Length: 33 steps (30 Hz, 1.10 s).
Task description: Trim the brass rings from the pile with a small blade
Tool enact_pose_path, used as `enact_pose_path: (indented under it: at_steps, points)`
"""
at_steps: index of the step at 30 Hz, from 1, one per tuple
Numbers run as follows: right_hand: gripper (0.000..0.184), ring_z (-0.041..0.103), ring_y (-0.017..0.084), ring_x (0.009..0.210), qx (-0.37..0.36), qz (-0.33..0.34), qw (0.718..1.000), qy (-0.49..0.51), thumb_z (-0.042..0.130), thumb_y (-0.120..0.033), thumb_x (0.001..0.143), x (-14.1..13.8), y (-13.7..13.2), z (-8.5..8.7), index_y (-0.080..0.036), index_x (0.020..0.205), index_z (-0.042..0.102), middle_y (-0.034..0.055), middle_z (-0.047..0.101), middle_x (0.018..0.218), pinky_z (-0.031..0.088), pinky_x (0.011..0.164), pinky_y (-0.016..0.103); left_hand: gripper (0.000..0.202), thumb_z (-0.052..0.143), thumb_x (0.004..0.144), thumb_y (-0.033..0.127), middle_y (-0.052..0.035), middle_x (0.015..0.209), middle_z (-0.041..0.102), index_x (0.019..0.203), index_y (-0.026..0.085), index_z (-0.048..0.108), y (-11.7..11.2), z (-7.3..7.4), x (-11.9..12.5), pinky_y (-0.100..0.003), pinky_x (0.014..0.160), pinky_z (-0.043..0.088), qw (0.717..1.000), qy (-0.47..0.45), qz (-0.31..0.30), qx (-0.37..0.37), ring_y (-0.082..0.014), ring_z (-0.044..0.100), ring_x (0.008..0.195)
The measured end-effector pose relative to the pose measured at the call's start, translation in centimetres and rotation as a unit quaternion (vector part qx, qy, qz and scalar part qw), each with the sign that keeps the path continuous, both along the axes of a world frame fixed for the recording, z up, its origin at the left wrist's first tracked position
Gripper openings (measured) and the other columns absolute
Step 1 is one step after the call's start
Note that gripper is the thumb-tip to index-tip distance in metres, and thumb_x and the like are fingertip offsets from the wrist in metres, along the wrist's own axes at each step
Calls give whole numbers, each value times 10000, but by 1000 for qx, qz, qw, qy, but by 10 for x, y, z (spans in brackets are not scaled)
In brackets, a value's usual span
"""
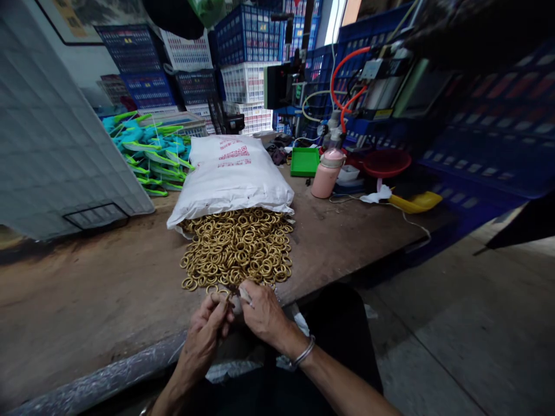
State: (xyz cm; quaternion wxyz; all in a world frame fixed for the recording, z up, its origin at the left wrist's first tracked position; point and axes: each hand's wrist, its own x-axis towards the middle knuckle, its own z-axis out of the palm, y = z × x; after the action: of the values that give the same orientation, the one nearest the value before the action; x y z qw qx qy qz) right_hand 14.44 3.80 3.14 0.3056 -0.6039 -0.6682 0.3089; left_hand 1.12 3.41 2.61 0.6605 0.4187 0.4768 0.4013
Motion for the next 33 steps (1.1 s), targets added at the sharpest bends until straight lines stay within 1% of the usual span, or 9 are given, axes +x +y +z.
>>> enact_pose_path:
  at_steps: [4,8,12,16,22,25,29,31,33]
  points:
    - [179,427,109,573,11,53,991,-119,396,-49,640,3,-8,-3,-193,725,460,-23,497,615,247,552,221,323,557,707,484,47,535,484,721,173,471,0,-3,-2,-160,396,275,999,13,7,43,-44,356,395]
    - [234,470,138,647,3,66,982,-175,394,-54,623,2,-11,-1,-188,801,465,9,549,697,263,589,232,299,545,721,463,38,552,480,741,170,487,-1,-5,-3,-171,421,300,997,24,-5,67,-60,374,431]
    - [233,484,155,681,-6,63,978,-199,391,-69,642,2,-11,2,-181,835,460,29,571,751,266,601,241,262,533,729,435,40,539,464,744,176,497,-3,-6,-3,-181,424,298,996,47,4,78,-74,369,438]
    - [236,494,168,723,-9,75,975,-209,409,-83,652,1,-12,4,-176,864,453,44,578,807,272,615,246,191,559,709,379,27,528,487,704,191,523,-5,-4,-4,-200,442,306,993,71,43,88,-103,409,460]
    - [228,508,166,714,-33,67,971,-228,403,-67,667,0,-11,9,-175,860,457,54,583,791,273,610,249,158,532,745,352,13,522,521,696,202,539,-11,4,-11,-221,477,324,977,148,19,152,-127,445,471]
    - [213,499,155,663,-42,51,969,-239,404,-73,683,8,-6,7,-161,868,461,52,576,738,265,580,247,219,515,758,395,22,494,494,659,200,517,-18,11,-10,-210,438,296,978,135,29,154,-104,399,426]
    - [137,447,120,586,-7,6,985,-173,400,-84,699,15,0,3,-173,782,463,8,519,648,264,545,228,293,512,745,474,38,487,483,666,194,480,-21,18,-7,-182,372,247,995,50,17,85,-66,344,367]
    - [90,421,104,563,-7,-13,996,-87,383,-147,761,9,0,2,-180,710,449,-11,489,614,277,535,214,313,520,735,493,50,488,479,670,192,460,-17,18,-7,-167,347,228,999,0,3,34,-48,314,340]
    - [199,407,96,551,-33,-23,999,15,362,-264,821,0,-1,3,-180,661,446,-18,477,594,292,524,205,308,528,734,489,63,485,471,691,193,455,-13,16,-9,-153,328,209,999,-45,-1,-7,-36,289,323]
